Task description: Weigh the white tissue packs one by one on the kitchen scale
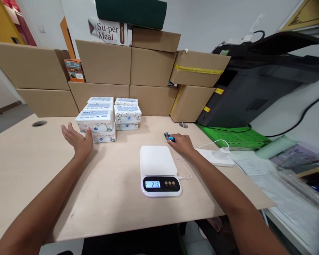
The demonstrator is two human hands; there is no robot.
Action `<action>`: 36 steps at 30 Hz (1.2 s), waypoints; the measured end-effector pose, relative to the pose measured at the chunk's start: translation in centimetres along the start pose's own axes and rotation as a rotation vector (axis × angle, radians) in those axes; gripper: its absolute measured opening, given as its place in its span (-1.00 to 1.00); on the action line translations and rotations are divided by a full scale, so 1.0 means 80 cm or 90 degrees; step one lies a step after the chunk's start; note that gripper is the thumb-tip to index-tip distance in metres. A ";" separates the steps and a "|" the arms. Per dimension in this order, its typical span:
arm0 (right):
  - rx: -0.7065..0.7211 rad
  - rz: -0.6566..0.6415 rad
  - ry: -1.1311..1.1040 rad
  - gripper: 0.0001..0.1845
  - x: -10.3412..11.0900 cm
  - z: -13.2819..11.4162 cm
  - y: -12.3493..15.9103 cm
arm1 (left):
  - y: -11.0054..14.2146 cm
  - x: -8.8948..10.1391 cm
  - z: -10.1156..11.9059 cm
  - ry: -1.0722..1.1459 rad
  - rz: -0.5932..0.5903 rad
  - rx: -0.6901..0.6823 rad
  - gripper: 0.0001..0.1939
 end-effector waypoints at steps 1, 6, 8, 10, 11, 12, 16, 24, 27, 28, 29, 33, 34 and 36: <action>-0.004 0.002 0.001 -0.58 -0.001 0.001 0.001 | -0.001 -0.001 -0.002 0.002 0.005 0.009 -0.07; -0.033 0.023 -0.010 -0.62 -0.009 0.008 0.003 | -0.005 -0.011 -0.003 0.017 -0.014 0.020 -0.12; -0.039 0.041 -0.030 -0.61 -0.011 0.010 0.004 | -0.003 -0.018 -0.006 0.032 -0.033 0.024 -0.14; -0.037 0.056 -0.049 -0.60 -0.012 0.011 0.004 | -0.003 -0.024 -0.010 0.042 -0.042 0.028 -0.13; -0.032 0.063 -0.056 -0.60 -0.013 0.012 0.005 | -0.003 -0.027 -0.011 0.044 -0.043 0.026 -0.11; -0.028 0.067 -0.061 -0.60 -0.013 0.012 0.005 | -0.003 -0.028 -0.012 0.044 -0.042 0.025 -0.10; -0.016 0.079 -0.063 -0.55 -0.015 0.013 0.007 | -0.004 -0.030 -0.013 0.041 -0.043 0.028 -0.08; -0.003 0.085 -0.058 -0.56 -0.022 0.015 0.005 | -0.003 -0.030 -0.013 0.066 -0.049 0.036 -0.09; -0.022 0.116 -0.079 -0.48 -0.017 0.018 0.009 | -0.012 -0.034 -0.027 0.114 -0.025 0.075 -0.08; -0.027 0.144 -0.094 -0.45 -0.010 0.016 0.010 | -0.016 -0.035 -0.032 0.141 -0.015 0.082 -0.08; -0.027 0.179 -0.113 -0.43 -0.001 0.012 0.012 | -0.020 -0.036 -0.035 0.173 -0.006 0.080 -0.08; 0.031 0.287 -0.259 -0.48 0.042 -0.041 0.007 | -0.034 -0.036 -0.042 0.298 0.010 0.062 -0.12; 0.050 0.279 -0.318 -0.49 0.049 -0.063 0.001 | -0.037 -0.035 -0.045 0.314 0.013 0.070 -0.12; 0.071 0.212 -0.451 -0.50 0.052 -0.118 -0.016 | -0.041 -0.031 -0.049 0.335 0.019 0.090 -0.15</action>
Point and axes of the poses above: each hand's wrist, its own y-axis away from the middle knuckle, its own x-axis out of the back of the hand, z = x × y, the point moved 8 cm from there along -y, towards the middle knuckle, and after that the axes turned 6 degrees about z, right-handed, at the moved point
